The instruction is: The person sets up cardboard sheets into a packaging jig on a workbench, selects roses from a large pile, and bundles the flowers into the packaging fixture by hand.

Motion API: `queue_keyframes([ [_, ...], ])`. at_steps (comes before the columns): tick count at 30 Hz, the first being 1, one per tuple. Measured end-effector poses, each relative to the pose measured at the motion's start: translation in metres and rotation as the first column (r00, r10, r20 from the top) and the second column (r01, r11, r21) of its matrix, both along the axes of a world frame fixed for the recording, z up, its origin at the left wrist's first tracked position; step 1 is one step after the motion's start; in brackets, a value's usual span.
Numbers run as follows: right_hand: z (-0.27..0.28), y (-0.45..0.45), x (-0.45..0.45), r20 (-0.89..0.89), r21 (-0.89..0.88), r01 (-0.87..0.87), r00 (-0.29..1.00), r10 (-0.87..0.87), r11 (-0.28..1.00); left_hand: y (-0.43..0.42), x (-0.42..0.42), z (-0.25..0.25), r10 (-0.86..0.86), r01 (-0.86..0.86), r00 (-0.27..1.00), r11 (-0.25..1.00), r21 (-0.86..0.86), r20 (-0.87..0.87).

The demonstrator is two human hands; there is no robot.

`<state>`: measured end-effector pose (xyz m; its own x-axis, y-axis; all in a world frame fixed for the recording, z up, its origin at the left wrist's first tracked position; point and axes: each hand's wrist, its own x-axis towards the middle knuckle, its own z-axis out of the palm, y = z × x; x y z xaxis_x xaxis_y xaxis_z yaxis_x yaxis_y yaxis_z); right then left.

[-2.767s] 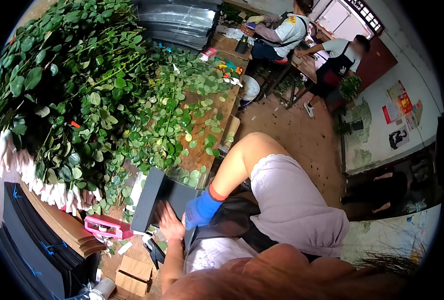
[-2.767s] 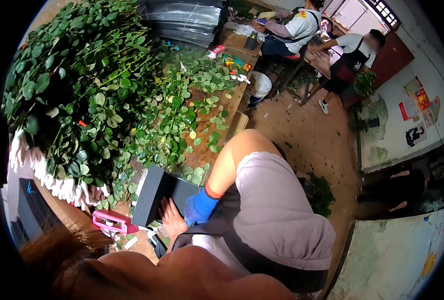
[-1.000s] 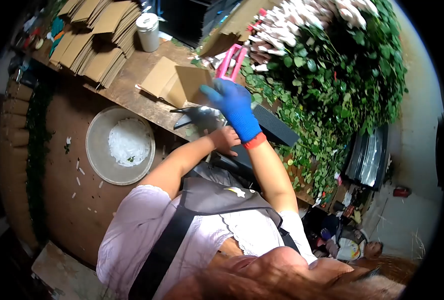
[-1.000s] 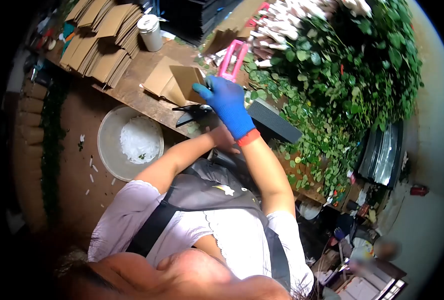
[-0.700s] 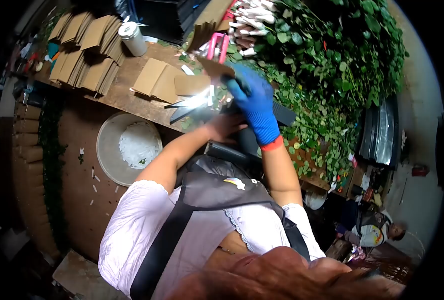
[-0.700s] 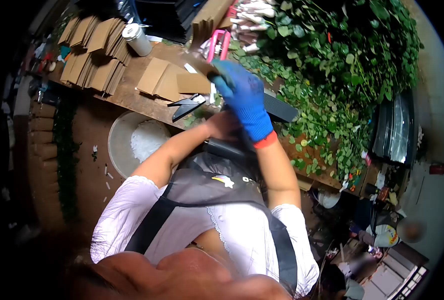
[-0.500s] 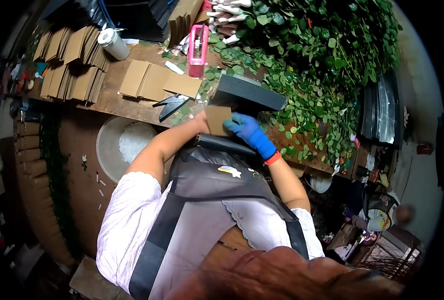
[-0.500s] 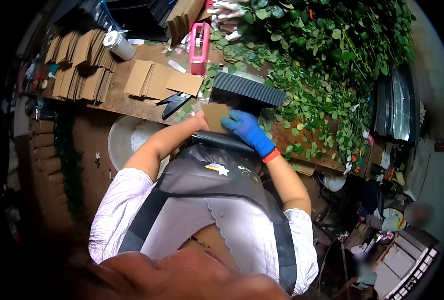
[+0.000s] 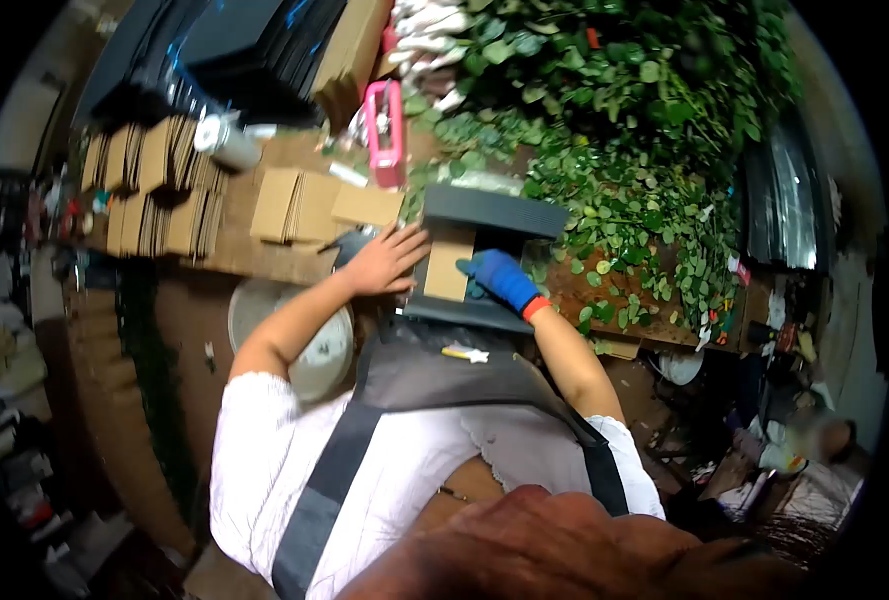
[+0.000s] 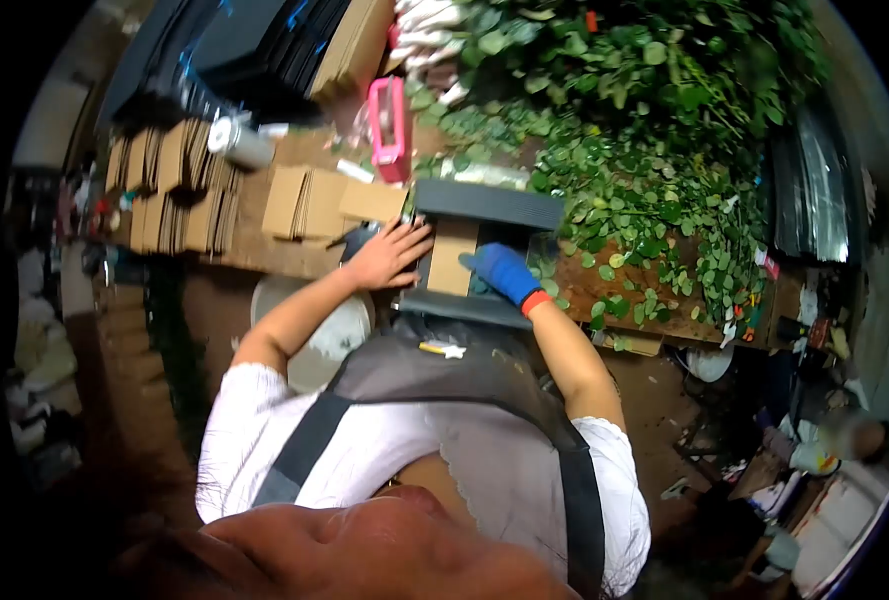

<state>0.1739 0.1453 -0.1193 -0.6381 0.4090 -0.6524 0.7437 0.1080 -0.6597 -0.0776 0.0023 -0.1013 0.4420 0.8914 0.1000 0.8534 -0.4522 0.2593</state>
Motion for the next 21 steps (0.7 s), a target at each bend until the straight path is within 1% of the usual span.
queue_keyframes([
  [1,-0.014,-0.001,0.002,-0.03,0.089,-0.049,0.998,0.052,0.995,0.0,-0.003,0.008,0.024,-0.026,0.998,0.999,0.024,0.061],
  [2,-0.018,0.003,0.006,-0.044,0.193,-0.077,0.995,0.087,0.978,-0.001,-0.001,0.01,0.058,-0.06,0.987,0.998,0.008,0.152],
  [3,-0.01,0.005,0.008,-0.063,0.239,-0.113,0.989,0.132,0.964,0.003,0.003,0.0,0.054,-0.062,0.982,0.997,0.041,0.179],
  [4,0.0,0.005,0.007,-0.065,0.284,-0.142,0.984,0.167,0.948,0.014,0.012,0.01,0.01,-0.03,0.969,0.996,0.079,0.245],
  [5,-0.005,0.004,0.007,-0.045,0.319,-0.136,0.986,0.159,0.938,0.02,0.023,0.021,0.015,-0.007,0.949,1.0,-0.024,0.315],
  [6,-0.012,0.004,0.007,-0.024,0.349,-0.133,0.988,0.15,0.928,0.028,0.032,0.015,-0.063,0.046,0.946,0.997,0.063,0.317],
  [7,-0.008,0.005,0.007,-0.026,0.317,-0.129,0.989,0.145,0.94,0.034,0.043,0.019,-0.071,0.055,0.952,0.997,0.061,0.297],
  [8,-0.005,0.004,0.006,-0.037,0.279,-0.129,0.989,0.145,0.952,0.036,0.049,0.014,-0.056,0.063,0.959,0.998,-0.015,0.279],
  [9,-0.005,0.0,0.005,-0.023,0.283,-0.104,0.993,0.115,0.953,0.037,0.053,0.004,0.003,0.002,0.966,1.0,-0.019,0.258],
  [10,-0.005,-0.001,0.003,-0.012,0.288,-0.087,0.995,0.095,0.954,0.042,0.054,0.002,0.023,-0.016,0.969,0.999,-0.03,0.246],
  [12,0.009,-0.006,-0.001,0.049,0.512,-0.121,0.993,0.111,0.85,0.049,0.053,-0.005,0.029,-0.003,0.972,0.994,-0.112,0.235],
  [14,0.009,0.0,-0.003,0.082,0.541,-0.199,0.979,0.184,0.817,0.052,0.056,0.008,-0.002,0.031,0.979,0.99,-0.137,0.204],
  [15,0.007,0.0,-0.004,0.095,0.564,-0.232,0.971,0.217,0.792,0.053,0.058,0.015,0.011,0.021,0.983,0.985,-0.174,0.182],
  [16,0.016,0.002,-0.004,0.111,0.587,-0.268,0.961,0.252,0.764,0.054,0.058,0.019,0.004,0.031,0.985,0.979,-0.199,0.17],
  [17,0.024,0.004,-0.004,0.087,0.53,-0.282,0.956,0.279,0.8,0.055,0.059,0.024,-0.032,0.061,0.99,0.977,-0.206,0.139],
  [18,0.059,0.006,0.003,-0.004,0.437,-0.354,0.919,0.395,0.827,0.053,0.064,0.035,-0.064,0.086,0.992,0.972,-0.217,0.11],
  [19,0.106,-0.001,0.012,-0.121,0.384,-0.317,0.914,0.388,0.867,0.047,0.067,0.035,-0.058,0.062,0.998,0.972,-0.226,0.023],
  [20,0.134,-0.009,0.024,-0.237,0.324,-0.286,0.898,0.37,0.902,0.044,0.067,0.025,-0.042,0.001,0.993,0.941,-0.338,-0.114],
  [21,0.136,-0.016,0.032,-0.315,0.327,-0.292,0.863,0.395,0.899,0.04,0.069,0.018,-0.057,0.038,0.996,0.971,-0.236,-0.075],
])
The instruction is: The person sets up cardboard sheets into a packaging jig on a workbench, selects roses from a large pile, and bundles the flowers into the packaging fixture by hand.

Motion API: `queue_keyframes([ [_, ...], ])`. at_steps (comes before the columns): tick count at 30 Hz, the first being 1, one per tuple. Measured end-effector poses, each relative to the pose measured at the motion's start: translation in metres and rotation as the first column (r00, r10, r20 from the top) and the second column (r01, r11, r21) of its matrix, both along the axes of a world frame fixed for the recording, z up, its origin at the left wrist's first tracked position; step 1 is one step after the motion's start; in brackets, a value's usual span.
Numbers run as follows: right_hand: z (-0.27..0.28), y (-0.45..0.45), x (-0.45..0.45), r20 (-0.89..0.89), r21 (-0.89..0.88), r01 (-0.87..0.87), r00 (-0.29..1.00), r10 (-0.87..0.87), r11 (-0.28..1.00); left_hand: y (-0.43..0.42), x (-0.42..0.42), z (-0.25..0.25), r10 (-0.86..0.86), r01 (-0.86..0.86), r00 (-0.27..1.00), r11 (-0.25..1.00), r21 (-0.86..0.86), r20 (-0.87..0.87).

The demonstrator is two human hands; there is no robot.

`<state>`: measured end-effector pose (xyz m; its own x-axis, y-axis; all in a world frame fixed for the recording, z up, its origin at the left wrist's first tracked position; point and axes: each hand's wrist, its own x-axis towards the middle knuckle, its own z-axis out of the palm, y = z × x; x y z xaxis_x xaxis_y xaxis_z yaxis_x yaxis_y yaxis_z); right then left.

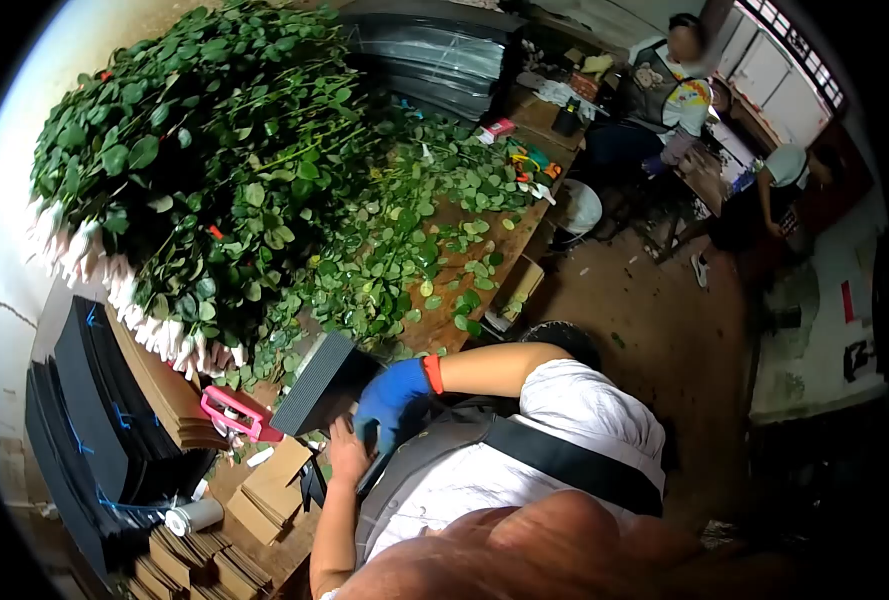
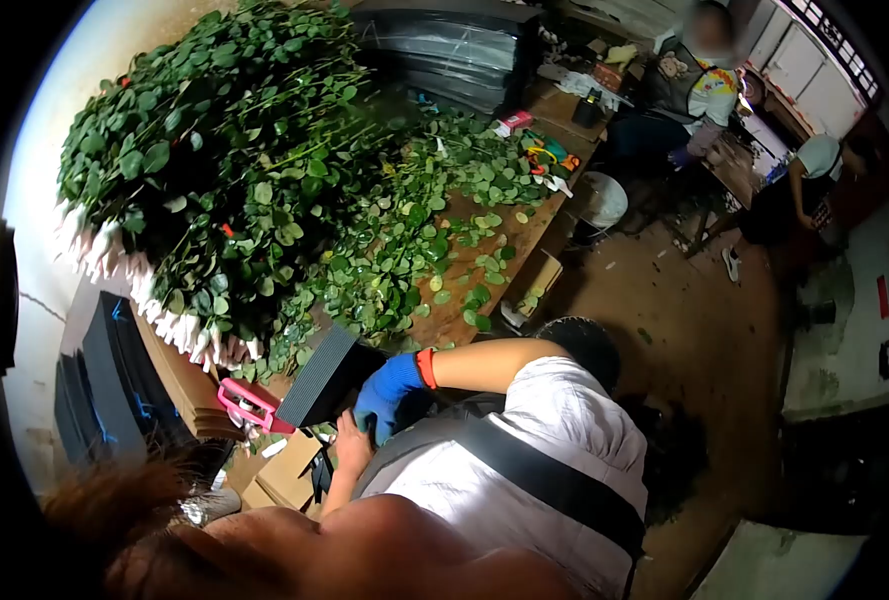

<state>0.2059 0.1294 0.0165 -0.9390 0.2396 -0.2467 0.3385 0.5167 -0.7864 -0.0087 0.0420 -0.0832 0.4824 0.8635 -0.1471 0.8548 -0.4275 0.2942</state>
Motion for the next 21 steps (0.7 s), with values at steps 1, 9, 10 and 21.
queue_keyframes([
  [1,0.003,-0.007,0.006,-0.082,-0.019,-0.033,0.996,0.031,0.999,-0.001,0.001,-0.005,-0.031,0.026,0.999,0.994,0.104,0.042],
  [9,-0.044,-0.041,0.015,-0.08,0.306,0.081,0.995,-0.06,0.948,-0.007,0.002,-0.011,0.095,-0.092,0.995,0.991,-0.093,0.037],
  [10,-0.041,-0.04,0.021,-0.221,0.192,0.133,0.971,-0.089,0.972,-0.008,0.002,-0.011,0.1,-0.095,0.994,0.991,-0.094,0.048],
  [21,-0.047,0.092,0.088,-0.284,0.672,0.658,0.652,-0.703,0.34,-0.011,0.006,-0.004,0.137,-0.134,0.989,0.989,-0.066,0.057],
])
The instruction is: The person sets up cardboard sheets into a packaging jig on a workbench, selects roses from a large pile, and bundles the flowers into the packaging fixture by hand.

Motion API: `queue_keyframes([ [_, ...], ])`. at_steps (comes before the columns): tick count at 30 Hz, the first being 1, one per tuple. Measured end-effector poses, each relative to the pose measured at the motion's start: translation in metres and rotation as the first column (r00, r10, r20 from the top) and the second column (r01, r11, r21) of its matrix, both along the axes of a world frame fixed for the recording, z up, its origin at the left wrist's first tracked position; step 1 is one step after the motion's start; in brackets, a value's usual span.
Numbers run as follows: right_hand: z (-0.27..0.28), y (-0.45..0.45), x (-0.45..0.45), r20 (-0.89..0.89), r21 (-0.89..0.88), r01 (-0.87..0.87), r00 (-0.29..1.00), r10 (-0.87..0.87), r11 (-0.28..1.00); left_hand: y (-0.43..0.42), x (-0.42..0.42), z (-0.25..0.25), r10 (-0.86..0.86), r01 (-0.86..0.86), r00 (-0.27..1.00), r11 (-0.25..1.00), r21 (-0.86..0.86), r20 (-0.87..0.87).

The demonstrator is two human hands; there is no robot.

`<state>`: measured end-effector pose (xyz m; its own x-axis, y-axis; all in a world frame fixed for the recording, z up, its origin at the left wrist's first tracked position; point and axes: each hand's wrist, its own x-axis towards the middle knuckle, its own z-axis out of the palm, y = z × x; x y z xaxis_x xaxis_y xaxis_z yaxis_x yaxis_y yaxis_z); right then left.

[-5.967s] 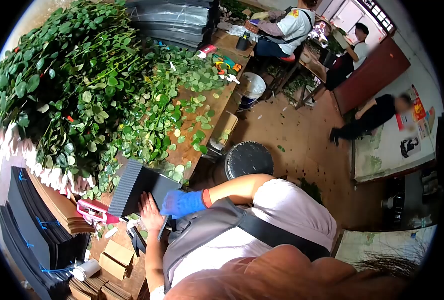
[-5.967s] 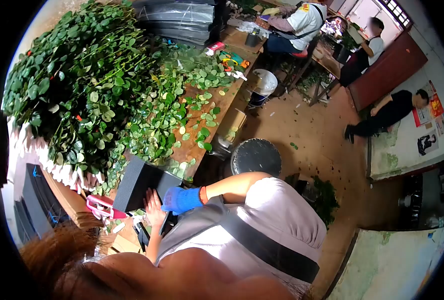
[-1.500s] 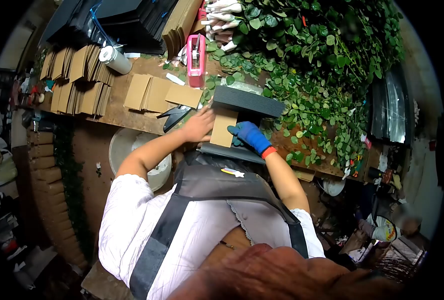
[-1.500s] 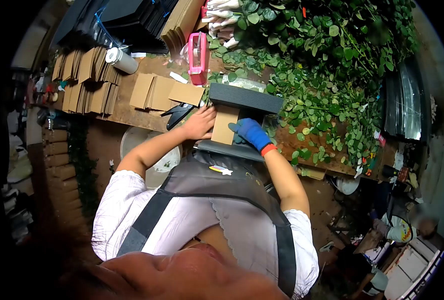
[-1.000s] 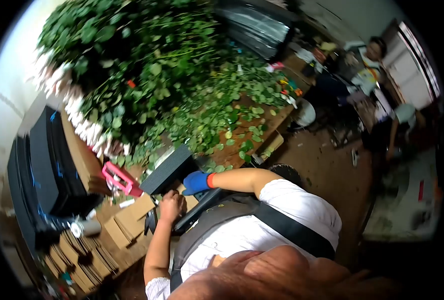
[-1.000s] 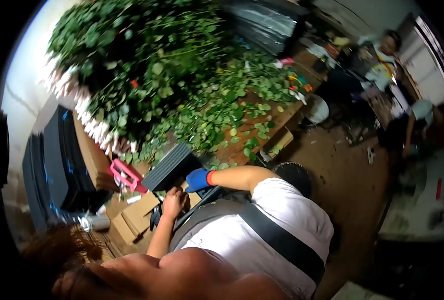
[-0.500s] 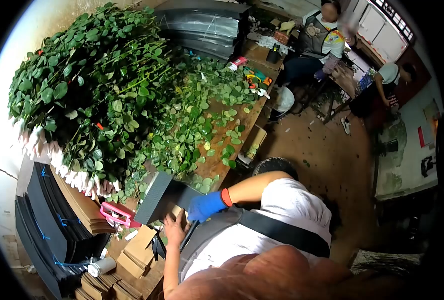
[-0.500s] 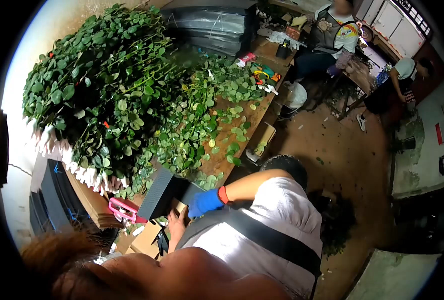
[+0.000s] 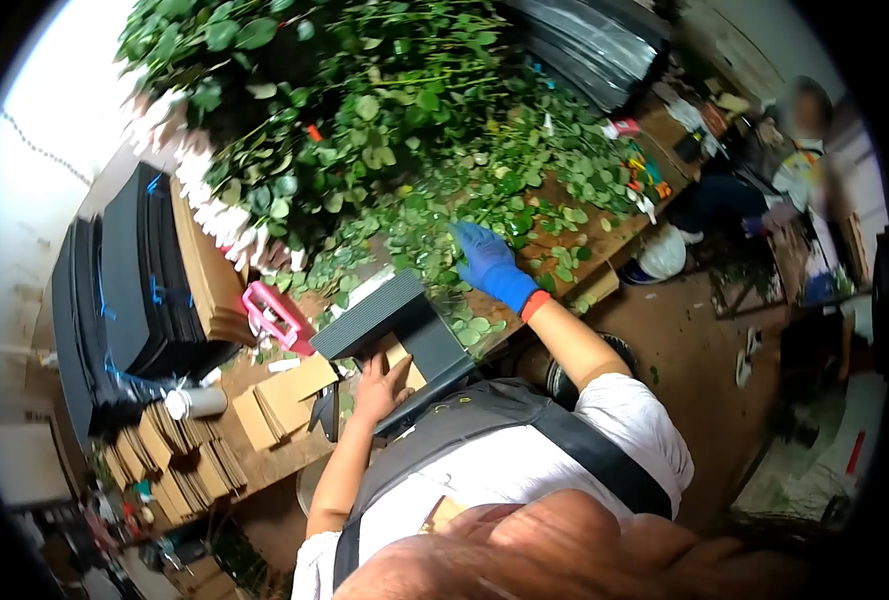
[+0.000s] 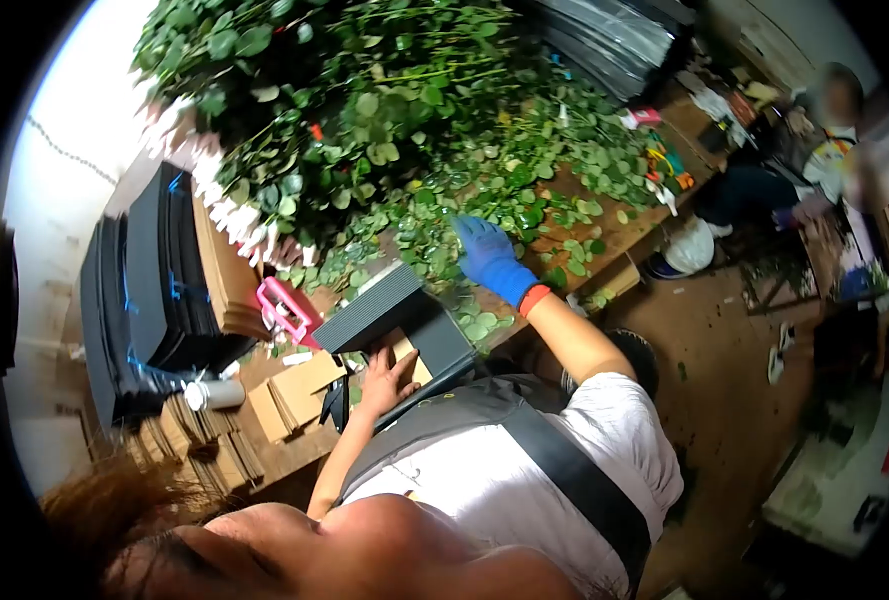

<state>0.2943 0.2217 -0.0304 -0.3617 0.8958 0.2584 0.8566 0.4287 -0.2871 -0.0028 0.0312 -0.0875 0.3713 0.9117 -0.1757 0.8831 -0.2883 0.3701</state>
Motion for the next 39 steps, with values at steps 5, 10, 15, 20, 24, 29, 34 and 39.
queue_keyframes([
  [5,-0.06,0.05,-0.012,0.446,-0.298,-0.251,0.817,0.367,0.921,0.001,-0.003,-0.005,-0.012,0.012,0.999,1.0,-0.019,0.033],
  [10,-0.046,0.084,-0.024,0.265,-0.126,-0.286,0.913,0.31,0.95,0.002,-0.002,-0.005,0.004,-0.004,1.0,0.999,-0.034,0.009],
  [15,-0.039,0.109,-0.04,0.405,-0.503,-0.364,0.702,0.586,0.784,0.002,0.0,0.003,0.011,-0.011,1.0,0.998,-0.057,0.012],
  [20,0.075,0.174,-0.069,-0.242,0.122,-0.464,0.844,0.48,0.877,0.002,-0.001,0.004,0.026,-0.024,1.0,0.994,-0.107,0.015],
  [24,0.246,0.244,-0.114,-0.239,0.665,-0.34,0.746,0.621,0.665,0.002,-0.002,0.004,0.017,-0.014,0.999,0.997,-0.081,0.037],
  [29,0.353,0.36,-0.178,0.241,0.776,-0.232,0.968,0.065,0.586,0.0,-0.006,-0.009,-0.003,0.005,0.999,0.999,-0.037,0.037],
  [34,0.366,0.403,-0.232,0.373,0.55,-0.181,0.927,-0.046,0.815,0.0,-0.001,-0.007,0.049,-0.05,0.997,0.999,0.01,0.055],
  [39,0.331,0.411,-0.243,0.181,0.649,-0.053,0.98,-0.087,0.759,0.0,0.001,-0.005,0.035,-0.036,0.999,0.996,0.082,0.005],
])
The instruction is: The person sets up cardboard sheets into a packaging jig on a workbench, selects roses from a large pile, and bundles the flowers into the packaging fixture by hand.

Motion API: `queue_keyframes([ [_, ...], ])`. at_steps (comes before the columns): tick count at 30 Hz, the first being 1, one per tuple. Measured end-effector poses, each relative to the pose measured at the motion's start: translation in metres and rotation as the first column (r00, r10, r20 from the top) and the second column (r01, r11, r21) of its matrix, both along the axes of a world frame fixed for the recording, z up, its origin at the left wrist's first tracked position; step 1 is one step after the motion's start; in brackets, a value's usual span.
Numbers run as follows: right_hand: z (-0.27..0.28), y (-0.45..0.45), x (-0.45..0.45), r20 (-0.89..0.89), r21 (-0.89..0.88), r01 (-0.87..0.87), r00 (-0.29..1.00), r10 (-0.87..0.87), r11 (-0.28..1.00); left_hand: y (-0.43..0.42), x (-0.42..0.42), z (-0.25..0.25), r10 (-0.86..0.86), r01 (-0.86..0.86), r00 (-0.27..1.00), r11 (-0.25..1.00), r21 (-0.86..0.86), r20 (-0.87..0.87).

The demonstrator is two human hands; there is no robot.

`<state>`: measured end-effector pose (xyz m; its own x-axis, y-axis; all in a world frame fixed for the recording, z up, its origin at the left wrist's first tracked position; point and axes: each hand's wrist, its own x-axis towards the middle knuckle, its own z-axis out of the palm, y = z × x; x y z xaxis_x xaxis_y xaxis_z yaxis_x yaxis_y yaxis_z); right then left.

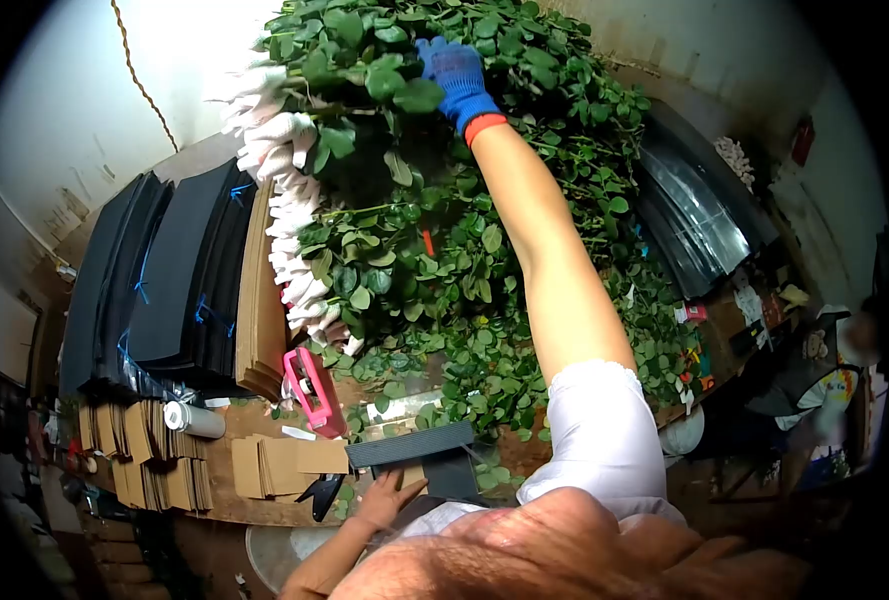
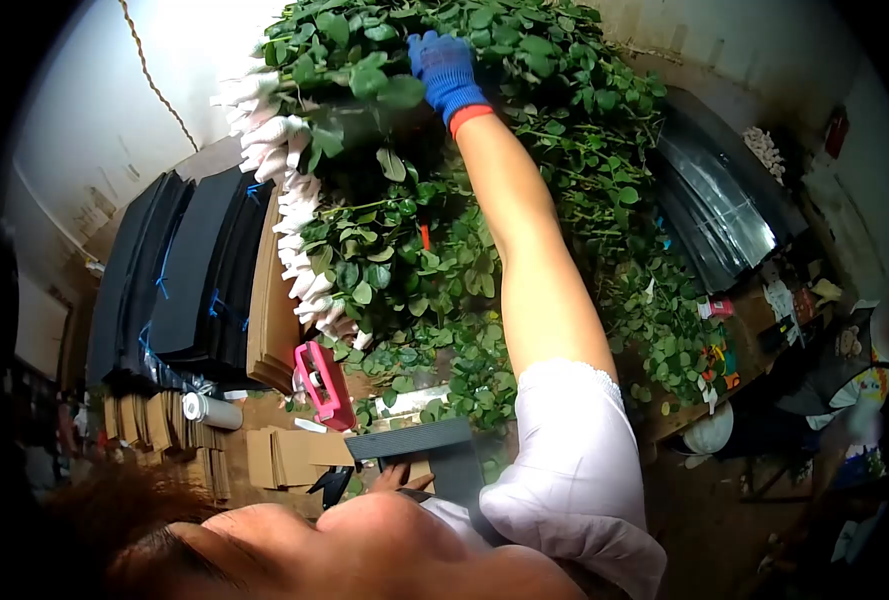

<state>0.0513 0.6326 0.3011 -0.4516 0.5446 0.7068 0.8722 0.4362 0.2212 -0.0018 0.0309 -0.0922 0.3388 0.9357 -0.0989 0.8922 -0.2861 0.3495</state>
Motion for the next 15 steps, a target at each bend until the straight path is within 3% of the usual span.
queue_keyframes([
  [7,0.008,-0.015,0.006,0.079,-0.011,0.004,0.997,-0.003,1.0,-0.003,-0.004,-0.01,0.004,-0.004,0.998,1.0,-0.01,0.067],
  [11,0.018,-0.045,0.018,0.167,-0.056,-0.042,0.985,0.051,0.998,-0.002,-0.005,-0.022,-0.026,0.025,0.999,0.999,-0.034,-0.032],
  [13,0.01,-0.066,0.032,0.165,0.069,-0.139,0.978,0.127,0.988,0.0,-0.002,-0.015,0.001,-0.004,0.999,0.998,-0.066,-0.037],
  [15,-0.002,-0.096,0.043,0.196,0.084,-0.124,0.975,0.105,0.989,-0.005,-0.002,-0.009,0.013,-0.016,0.999,0.996,-0.082,-0.038],
])
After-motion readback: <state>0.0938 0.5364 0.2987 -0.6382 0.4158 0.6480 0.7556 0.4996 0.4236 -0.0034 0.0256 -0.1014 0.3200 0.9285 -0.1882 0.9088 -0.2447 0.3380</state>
